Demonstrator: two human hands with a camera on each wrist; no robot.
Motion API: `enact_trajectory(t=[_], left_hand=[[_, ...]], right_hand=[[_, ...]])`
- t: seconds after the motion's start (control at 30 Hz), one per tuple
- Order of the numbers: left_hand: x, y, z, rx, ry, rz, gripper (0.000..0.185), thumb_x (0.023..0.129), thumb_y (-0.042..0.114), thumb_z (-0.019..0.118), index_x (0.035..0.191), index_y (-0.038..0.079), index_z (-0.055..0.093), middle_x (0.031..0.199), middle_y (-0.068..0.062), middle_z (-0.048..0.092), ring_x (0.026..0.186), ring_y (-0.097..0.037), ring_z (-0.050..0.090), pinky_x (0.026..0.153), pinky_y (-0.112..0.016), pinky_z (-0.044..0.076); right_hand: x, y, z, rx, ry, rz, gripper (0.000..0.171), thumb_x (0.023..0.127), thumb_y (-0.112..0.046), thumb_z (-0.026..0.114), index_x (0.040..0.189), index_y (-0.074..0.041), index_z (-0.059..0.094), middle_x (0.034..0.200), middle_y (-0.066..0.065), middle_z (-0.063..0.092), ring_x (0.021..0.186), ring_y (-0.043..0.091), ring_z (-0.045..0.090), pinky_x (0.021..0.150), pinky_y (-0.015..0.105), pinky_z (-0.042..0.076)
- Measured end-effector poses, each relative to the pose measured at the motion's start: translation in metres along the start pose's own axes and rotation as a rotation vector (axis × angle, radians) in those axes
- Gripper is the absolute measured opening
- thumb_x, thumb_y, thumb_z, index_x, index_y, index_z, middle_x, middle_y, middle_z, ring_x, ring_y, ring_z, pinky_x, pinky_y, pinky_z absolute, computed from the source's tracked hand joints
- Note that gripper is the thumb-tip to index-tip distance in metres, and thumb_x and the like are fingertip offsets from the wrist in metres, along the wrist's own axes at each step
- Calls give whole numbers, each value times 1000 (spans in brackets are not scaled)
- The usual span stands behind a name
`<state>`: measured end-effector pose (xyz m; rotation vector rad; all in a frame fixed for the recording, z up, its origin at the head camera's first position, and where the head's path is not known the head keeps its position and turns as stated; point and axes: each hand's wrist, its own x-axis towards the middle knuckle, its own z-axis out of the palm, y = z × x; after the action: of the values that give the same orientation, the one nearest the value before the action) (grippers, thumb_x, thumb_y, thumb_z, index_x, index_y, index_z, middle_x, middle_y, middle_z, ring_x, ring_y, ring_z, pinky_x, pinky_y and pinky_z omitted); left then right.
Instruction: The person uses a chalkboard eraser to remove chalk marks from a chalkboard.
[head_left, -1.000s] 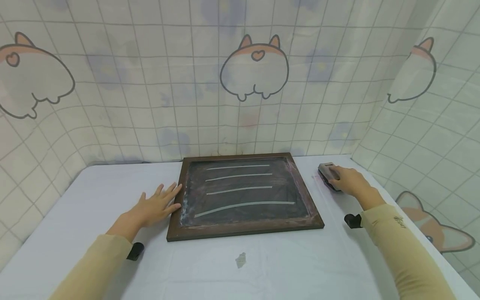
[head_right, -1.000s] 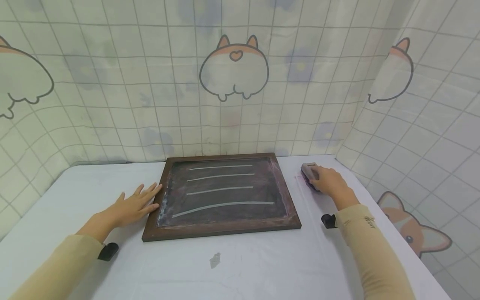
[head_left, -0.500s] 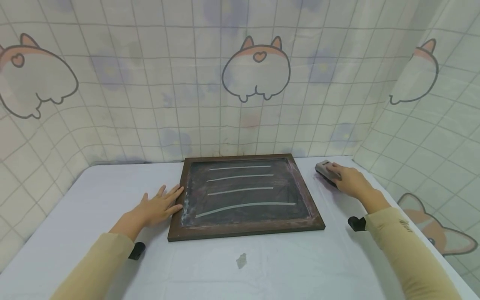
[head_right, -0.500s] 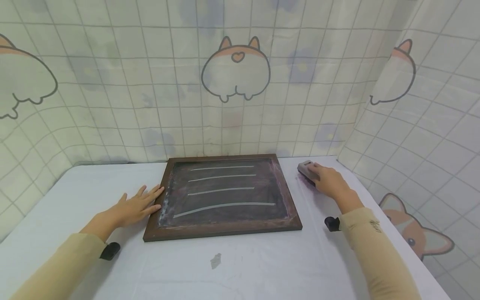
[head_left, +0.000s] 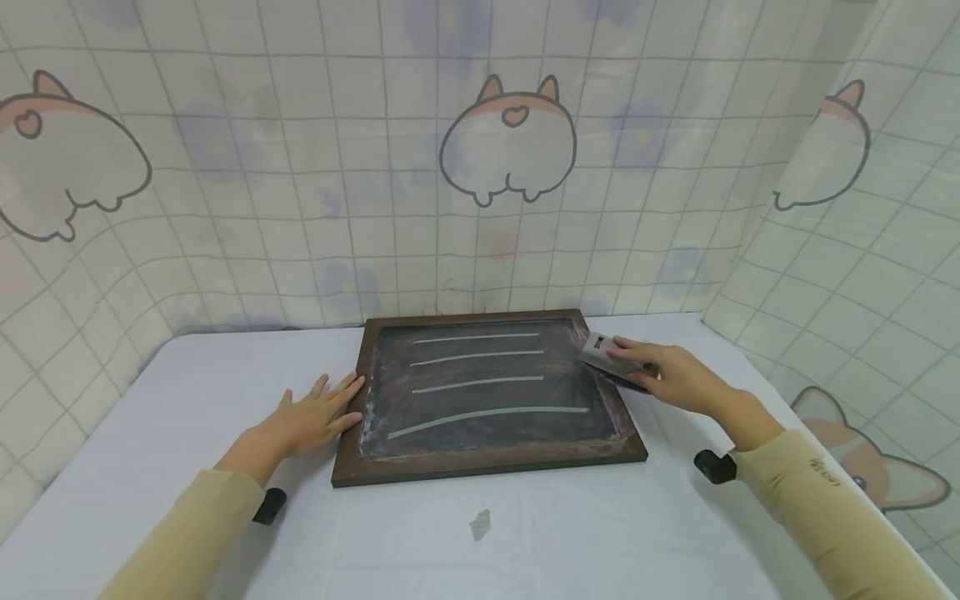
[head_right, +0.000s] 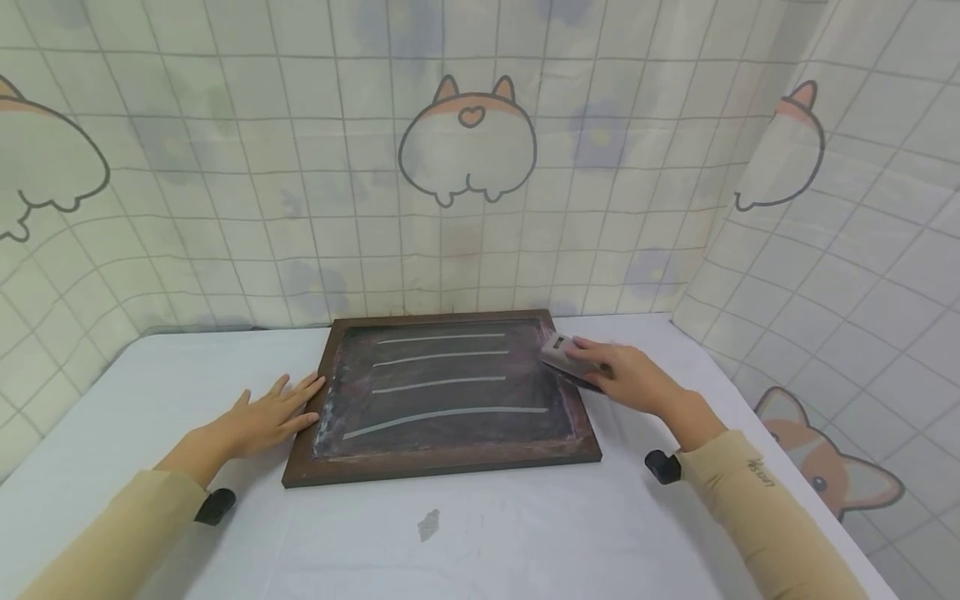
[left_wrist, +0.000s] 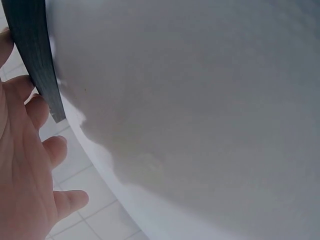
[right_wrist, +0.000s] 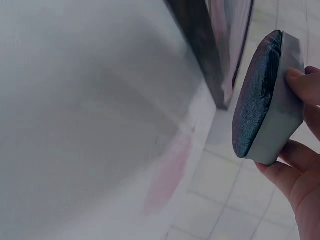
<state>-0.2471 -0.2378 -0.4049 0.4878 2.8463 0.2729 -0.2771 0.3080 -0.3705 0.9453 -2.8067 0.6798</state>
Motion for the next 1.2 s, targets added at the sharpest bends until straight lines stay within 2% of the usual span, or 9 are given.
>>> enact_trajectory(t=[0.3,0.4,0.6,0.63,0.7,0.8,0.87,1.03,1.2], left_hand=[[-1,2,0,-5,-7,-5,74,108,53,41,164,10,21,169,-17,17,151,-51,13,108,-82,4],[-2,2,-1,2,-5,-3,74,108,54,41,164,10,21,169,-18,18,150,-52,14,108,-82,6],[-3,4,-5,7,-8,-6,74,108,54,41,164,9,21,168,-18,18,150,-53,15,108,-82,6],[-3,4,-5,7,-8,-6,74,108,54,40,164,9,21,168,-18,18,150,-53,15,108,-82,6],[-3,4,-5,7,-6,-4,74,108,54,41,164,9,21,168,-18,19,150,-53,15,108,-83,6],[-3,4,-5,7,-3,0,74,109,54,40,164,9,21,168,-18,19,150,-53,15,108,-83,6],[-4,4,-5,7,-2,1,74,109,54,40,164,9,21,168,-18,19,150,-53,15,108,-82,6],[-4,6,-5,3,-1,-1,73,109,53,41,164,8,22,168,-19,19,150,-52,15,108,-82,6],[-3,5,-5,10,-3,-7,73,109,53,41,164,9,21,168,-18,19,150,-52,15,108,-82,6]], right_hand=[[7,-19,20,62,-28,-231,50,88,12,72,137,1,64,145,24,54,56,2,30,52,21,35],[9,-24,27,78,-64,-274,51,88,12,73,137,0,65,146,23,55,65,1,46,56,22,39],[11,-31,34,61,-165,-263,52,91,13,67,141,-1,61,150,24,49,70,3,55,60,22,41],[10,-31,34,46,-178,-256,53,92,13,65,143,-2,60,151,24,48,74,6,59,60,22,40],[9,-32,34,6,-199,-251,55,93,13,62,146,-3,57,153,24,46,100,21,68,64,24,43],[6,-36,32,-55,-225,-268,59,94,14,58,151,-4,52,156,25,42,130,42,55,73,29,50],[6,-39,30,-73,-233,-285,61,94,16,57,152,-4,50,156,26,40,136,46,47,77,34,52],[9,-43,33,-97,-226,-311,63,94,18,56,152,-6,51,156,25,41,136,45,48,84,40,54],[22,-52,41,-109,-255,-306,62,95,16,55,152,-8,50,158,22,40,137,50,45,103,57,47]])
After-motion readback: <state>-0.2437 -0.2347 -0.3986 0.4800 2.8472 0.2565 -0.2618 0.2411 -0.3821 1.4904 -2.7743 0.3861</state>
